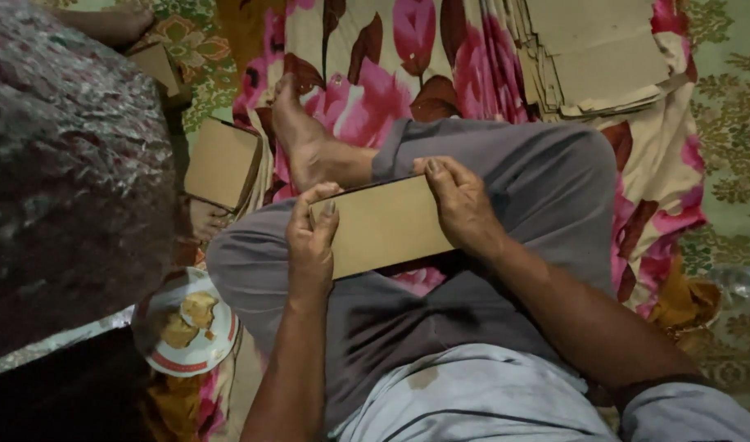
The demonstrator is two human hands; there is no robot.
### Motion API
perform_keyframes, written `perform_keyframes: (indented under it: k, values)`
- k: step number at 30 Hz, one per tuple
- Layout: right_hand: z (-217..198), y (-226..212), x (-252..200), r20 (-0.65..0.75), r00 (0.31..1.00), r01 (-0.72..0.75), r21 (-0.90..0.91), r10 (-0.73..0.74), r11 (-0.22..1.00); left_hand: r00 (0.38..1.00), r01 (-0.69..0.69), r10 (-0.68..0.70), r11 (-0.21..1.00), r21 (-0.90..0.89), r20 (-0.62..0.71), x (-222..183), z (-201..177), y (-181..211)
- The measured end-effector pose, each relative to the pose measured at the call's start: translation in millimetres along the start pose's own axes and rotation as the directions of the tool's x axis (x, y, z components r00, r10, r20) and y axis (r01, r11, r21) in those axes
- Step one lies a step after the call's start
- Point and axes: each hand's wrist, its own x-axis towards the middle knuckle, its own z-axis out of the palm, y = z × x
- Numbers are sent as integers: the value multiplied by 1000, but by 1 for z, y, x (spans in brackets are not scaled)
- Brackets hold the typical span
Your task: Assembling cardboard food containers by folding and interlocking tabs.
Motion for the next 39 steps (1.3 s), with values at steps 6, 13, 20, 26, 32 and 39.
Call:
perform_keyframes:
  k: [6, 13, 20, 26, 32, 39]
  values:
    - [-16, 8, 12, 205, 968, 158, -57, -143, 986, 997, -61, 64, 996, 60, -48, -4, 3, 11]
    - [-38, -45, 29, 178, 938, -268, -169, 297, 949, 1000, 9, -12, 878, -479, -3, -2, 14, -3]
    - [-21, 59, 137, 63, 950, -311, 295, 306, 904, 975, 135, -173, 961, -241, -143, 2, 29, -12]
    - [77, -11, 170, 199, 958, -248, 222, 205, 943, 948, 202, -261, 936, -289, -184, 10, 26, -17]
    - [146, 11, 157, 177, 940, -284, -72, 292, 956, 935, 237, -284, 946, -220, -214, 15, 19, -29]
    - [115, 98, 155, 433, 901, 113, -222, -7, 969, 974, 154, -203, 913, -377, -95, 50, -14, -61]
